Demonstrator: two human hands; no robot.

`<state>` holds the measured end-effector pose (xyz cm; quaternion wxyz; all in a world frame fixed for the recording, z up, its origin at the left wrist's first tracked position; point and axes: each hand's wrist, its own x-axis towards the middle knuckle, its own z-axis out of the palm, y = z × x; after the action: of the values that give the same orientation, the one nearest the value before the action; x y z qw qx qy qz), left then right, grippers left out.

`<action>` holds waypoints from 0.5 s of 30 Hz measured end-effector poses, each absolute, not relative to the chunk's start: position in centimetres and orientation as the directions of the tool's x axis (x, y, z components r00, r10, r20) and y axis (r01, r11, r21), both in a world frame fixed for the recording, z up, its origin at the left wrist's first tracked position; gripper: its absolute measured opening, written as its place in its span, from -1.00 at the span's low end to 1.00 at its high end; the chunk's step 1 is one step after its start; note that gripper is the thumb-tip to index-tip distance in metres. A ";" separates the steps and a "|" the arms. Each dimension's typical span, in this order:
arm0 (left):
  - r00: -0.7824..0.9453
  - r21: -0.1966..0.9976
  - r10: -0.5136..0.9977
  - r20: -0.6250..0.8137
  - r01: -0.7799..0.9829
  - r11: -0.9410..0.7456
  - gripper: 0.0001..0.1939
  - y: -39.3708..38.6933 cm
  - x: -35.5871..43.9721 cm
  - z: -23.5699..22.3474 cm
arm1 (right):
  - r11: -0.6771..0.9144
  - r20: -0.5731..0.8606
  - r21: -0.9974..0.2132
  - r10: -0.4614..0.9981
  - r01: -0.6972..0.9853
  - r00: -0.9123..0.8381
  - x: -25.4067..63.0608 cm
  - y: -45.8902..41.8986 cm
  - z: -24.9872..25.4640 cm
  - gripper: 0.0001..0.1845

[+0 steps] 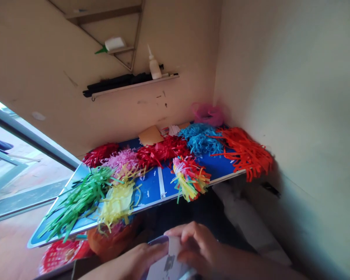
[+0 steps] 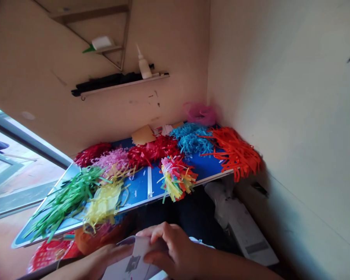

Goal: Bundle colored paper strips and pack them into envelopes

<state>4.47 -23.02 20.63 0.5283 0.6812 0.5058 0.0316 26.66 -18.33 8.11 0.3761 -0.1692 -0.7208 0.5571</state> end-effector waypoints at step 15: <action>0.551 0.878 0.716 -0.429 0.440 0.188 -0.11 -21.7 3.3 17.8 | 0.729 0.644 -0.685 0.610 0.008 -0.462 25.8 -17.4 7.0 -0.84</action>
<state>3.27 -21.68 17.76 0.6179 0.6275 0.4604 0.1115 25.79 -17.37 7.03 0.4807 -0.1943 -0.7958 0.3129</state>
